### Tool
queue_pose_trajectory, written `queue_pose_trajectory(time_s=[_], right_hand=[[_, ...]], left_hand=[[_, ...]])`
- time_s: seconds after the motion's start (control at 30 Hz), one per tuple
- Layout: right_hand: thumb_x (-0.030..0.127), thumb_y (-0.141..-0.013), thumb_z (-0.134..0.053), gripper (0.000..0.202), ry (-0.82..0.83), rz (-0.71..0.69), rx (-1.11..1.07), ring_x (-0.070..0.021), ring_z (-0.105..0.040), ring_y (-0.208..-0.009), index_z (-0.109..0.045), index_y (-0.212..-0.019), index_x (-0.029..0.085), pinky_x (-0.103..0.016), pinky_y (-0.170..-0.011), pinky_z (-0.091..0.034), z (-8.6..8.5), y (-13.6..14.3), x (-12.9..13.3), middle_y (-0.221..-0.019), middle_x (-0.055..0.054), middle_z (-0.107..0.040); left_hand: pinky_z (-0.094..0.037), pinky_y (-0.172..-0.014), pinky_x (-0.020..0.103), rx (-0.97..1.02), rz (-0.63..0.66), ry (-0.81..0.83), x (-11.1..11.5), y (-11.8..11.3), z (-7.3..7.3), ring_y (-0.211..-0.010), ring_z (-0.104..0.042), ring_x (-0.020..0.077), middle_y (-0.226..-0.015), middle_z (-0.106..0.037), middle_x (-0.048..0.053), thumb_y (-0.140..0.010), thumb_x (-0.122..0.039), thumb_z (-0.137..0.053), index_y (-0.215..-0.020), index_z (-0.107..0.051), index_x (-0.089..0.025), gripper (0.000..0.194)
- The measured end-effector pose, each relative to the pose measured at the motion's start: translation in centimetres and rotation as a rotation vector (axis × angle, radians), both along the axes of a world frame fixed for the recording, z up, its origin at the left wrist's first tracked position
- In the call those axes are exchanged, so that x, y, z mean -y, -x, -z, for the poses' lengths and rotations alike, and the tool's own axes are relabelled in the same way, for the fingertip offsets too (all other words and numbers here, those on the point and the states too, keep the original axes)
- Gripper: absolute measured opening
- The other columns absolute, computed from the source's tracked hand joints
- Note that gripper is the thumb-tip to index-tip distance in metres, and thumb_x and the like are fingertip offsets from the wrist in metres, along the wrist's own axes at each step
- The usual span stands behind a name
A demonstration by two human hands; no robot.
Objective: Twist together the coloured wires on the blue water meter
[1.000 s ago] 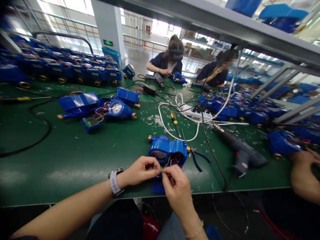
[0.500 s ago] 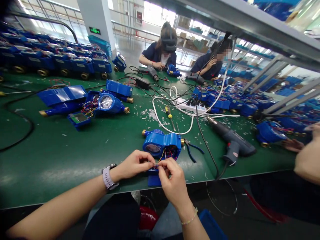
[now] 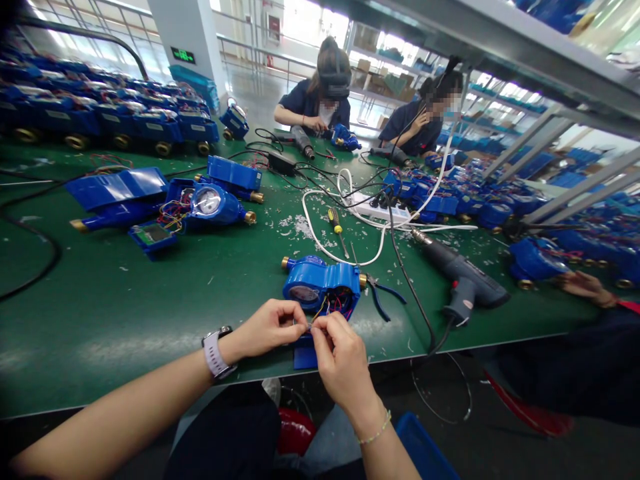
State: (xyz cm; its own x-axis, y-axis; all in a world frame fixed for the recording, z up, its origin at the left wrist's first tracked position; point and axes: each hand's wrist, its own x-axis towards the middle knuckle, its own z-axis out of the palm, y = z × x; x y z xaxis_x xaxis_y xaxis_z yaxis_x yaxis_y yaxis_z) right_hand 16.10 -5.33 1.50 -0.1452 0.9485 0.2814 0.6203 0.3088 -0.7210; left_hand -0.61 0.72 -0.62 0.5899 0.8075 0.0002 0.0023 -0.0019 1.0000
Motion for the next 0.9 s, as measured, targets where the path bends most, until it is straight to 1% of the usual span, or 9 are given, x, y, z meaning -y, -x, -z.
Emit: queue_pose_trajectory(time_s=[0.2,0.37,0.47,0.63,0.9], right_hand=[[0.019,-0.099,-0.044,0.018,-0.026,-0.021,0.06,-0.014,-0.051,-0.078,-0.054,-0.085,0.016,-0.026,-0.07,-0.036,0.02,0.0,-0.02,-0.084,-0.003,-0.053],[0.019,-0.099,-0.041,0.02,-0.04,-0.033,0.124,-0.0151,-0.053,-0.078,-0.055,-0.085,0.016,-0.027,-0.07,-0.039,-0.07,0.01,0.09,-0.086,-0.005,-0.055],[0.019,-0.097,-0.043,0.017,-0.037,-0.038,0.122,-0.0155,-0.055,-0.079,-0.057,-0.088,0.016,-0.027,-0.07,-0.04,-0.06,-0.07,0.08,-0.087,-0.005,-0.057],[0.017,-0.091,-0.049,0.01,0.038,0.022,0.042,-0.0125,-0.053,-0.065,-0.059,-0.093,0.016,-0.027,-0.061,-0.04,0.11,-0.36,-0.01,-0.082,-0.003,-0.058],[0.02,-0.092,-0.051,0.013,0.08,0.011,0.003,-0.0125,-0.051,-0.066,-0.061,-0.085,0.016,-0.026,-0.061,-0.038,0.06,-0.62,-0.19,-0.083,-0.003,-0.057]], left_hand=[[-0.035,-0.056,0.017,-0.048,-0.025,-0.116,0.18,-0.02,0.0,-0.06,-0.045,0.0071,-0.067,-0.059,-0.001,-0.076,-0.017,-0.058,-0.074,-0.062,-0.009,0.009],[-0.039,-0.06,0.018,-0.021,-0.047,-0.19,0.24,-0.06,-0.02,-0.065,-0.051,0.0086,-0.072,-0.061,0.001,-0.078,-0.018,-0.059,-0.079,-0.062,-0.01,0.009],[-0.039,-0.06,0.018,-0.035,-0.076,-0.225,0.3,-0.07,-0.01,-0.064,-0.051,0.0087,-0.071,-0.061,0.001,-0.078,-0.018,-0.058,-0.076,-0.064,-0.01,0.01],[-0.035,-0.055,0.018,-0.106,-0.104,-0.202,0.34,-0.01,0.05,-0.057,-0.046,0.0072,-0.065,-0.06,0.0,-0.076,-0.017,-0.057,-0.074,-0.067,-0.011,0.012],[-0.034,-0.052,0.017,-0.106,-0.111,-0.189,0.16,0.06,-0.1,-0.053,-0.043,0.0066,-0.06,-0.06,0.0,-0.076,-0.019,-0.058,-0.073,-0.07,-0.01,0.015]])
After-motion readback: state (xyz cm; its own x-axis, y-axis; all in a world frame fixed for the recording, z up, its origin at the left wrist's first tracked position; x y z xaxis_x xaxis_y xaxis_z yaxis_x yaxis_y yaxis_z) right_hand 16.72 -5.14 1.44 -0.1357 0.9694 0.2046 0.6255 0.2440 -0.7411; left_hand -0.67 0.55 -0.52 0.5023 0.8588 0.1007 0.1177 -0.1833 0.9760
